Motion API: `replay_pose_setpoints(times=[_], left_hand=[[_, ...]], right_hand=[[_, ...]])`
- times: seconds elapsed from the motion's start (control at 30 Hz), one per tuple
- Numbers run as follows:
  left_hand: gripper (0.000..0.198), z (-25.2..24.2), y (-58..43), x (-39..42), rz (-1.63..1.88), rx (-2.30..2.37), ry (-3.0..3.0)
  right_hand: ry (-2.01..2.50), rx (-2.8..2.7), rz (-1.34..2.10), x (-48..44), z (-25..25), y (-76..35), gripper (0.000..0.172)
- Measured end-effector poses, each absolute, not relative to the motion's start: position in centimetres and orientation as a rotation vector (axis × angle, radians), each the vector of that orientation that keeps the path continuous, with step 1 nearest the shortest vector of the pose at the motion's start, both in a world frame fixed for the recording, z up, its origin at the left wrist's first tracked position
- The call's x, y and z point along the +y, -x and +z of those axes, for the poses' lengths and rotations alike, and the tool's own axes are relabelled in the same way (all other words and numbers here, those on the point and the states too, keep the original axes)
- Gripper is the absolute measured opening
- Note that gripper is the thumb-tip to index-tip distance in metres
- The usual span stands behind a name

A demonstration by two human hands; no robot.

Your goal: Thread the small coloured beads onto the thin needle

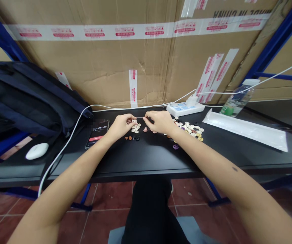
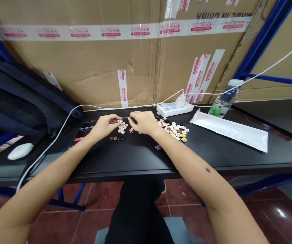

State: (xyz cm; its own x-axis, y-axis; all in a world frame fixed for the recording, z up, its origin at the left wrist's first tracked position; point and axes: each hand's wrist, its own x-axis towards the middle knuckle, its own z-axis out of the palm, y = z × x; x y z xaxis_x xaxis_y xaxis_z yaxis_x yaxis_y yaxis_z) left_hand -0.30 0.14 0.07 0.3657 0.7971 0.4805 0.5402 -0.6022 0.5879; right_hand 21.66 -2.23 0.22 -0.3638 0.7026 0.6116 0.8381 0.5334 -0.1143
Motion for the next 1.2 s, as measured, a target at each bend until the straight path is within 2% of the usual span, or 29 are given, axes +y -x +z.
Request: replay_pose_setpoints(times=[0.2,0.37,1.0,1.2], left_hand=[[0.024,0.1,0.1,-0.3,1.091,1.042,-2.260],[0.024,0.2,0.0,-0.6,1.111,0.939,-2.263],[0.031,0.6,-0.2,-1.1,1.132,0.897,-2.222],[0.034,0.5,-0.1,-0.9,1.142,0.921,-2.191]], right_hand=[[1.115,-1.917,0.434,-1.2,0.1,-21.5,0.026],[1.099,-1.820,0.975,-1.5,-0.1,-20.8,0.027],[0.978,-1.650,1.254,-1.7,0.3,-20.8,0.030],[0.971,-1.629,1.170,-1.8,0.9,-20.9,0.026]])
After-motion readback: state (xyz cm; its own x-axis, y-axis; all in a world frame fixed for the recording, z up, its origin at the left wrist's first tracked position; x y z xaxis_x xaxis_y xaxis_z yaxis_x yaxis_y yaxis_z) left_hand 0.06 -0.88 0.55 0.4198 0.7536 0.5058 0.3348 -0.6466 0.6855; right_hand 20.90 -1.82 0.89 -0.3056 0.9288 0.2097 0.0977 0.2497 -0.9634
